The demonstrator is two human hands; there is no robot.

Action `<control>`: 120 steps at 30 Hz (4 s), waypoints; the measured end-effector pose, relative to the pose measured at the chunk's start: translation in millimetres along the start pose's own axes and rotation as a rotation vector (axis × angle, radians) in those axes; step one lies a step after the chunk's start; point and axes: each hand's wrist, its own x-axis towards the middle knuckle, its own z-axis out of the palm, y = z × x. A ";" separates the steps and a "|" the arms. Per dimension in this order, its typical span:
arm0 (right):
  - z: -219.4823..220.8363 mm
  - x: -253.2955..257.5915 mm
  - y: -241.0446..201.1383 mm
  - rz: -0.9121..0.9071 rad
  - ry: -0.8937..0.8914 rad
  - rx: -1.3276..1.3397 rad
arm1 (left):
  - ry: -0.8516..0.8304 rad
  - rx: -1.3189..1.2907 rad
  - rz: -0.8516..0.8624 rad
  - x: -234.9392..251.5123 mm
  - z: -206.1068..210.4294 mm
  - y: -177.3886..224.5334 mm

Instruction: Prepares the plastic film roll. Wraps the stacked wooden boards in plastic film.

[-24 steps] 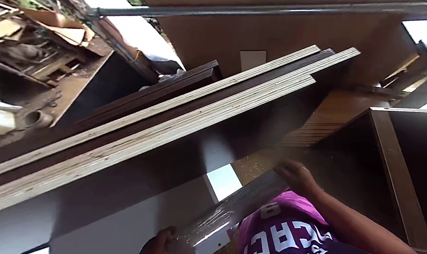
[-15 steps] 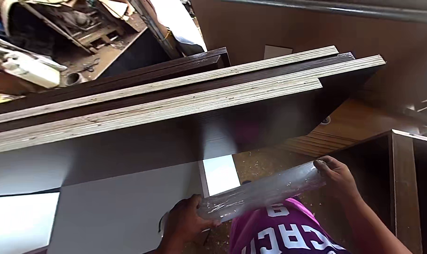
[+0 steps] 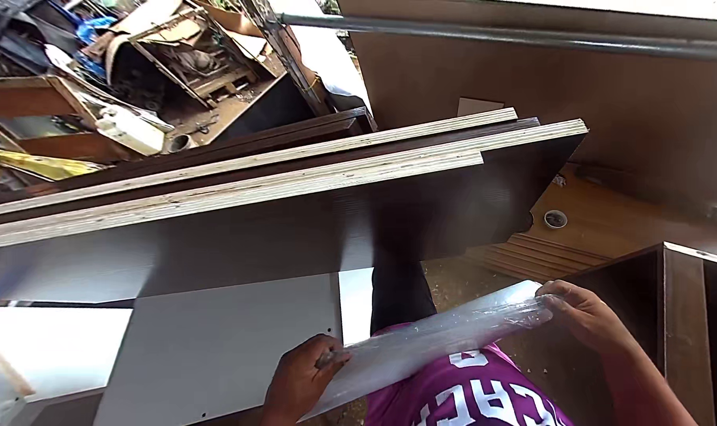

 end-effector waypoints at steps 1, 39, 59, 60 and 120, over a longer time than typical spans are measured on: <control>-6.5 0.3 -6.4 -0.036 -0.051 -0.014 | 0.062 -0.070 -0.025 -0.8 -3.8 3.4; 8.9 53.6 -119.8 -0.833 -0.367 0.323 | 0.602 -0.259 0.257 27.1 -107.9 36.7; 92.5 117.7 -159.6 -0.723 0.447 -0.144 | 0.760 0.165 0.270 145.1 -136.3 23.8; 93.2 118.6 -159.6 -0.719 0.460 -0.127 | 0.765 0.157 0.272 146.7 -135.8 22.1; 91.4 142.4 -167.9 -0.811 0.657 -0.766 | 0.842 -0.044 0.253 158.5 -140.3 -10.6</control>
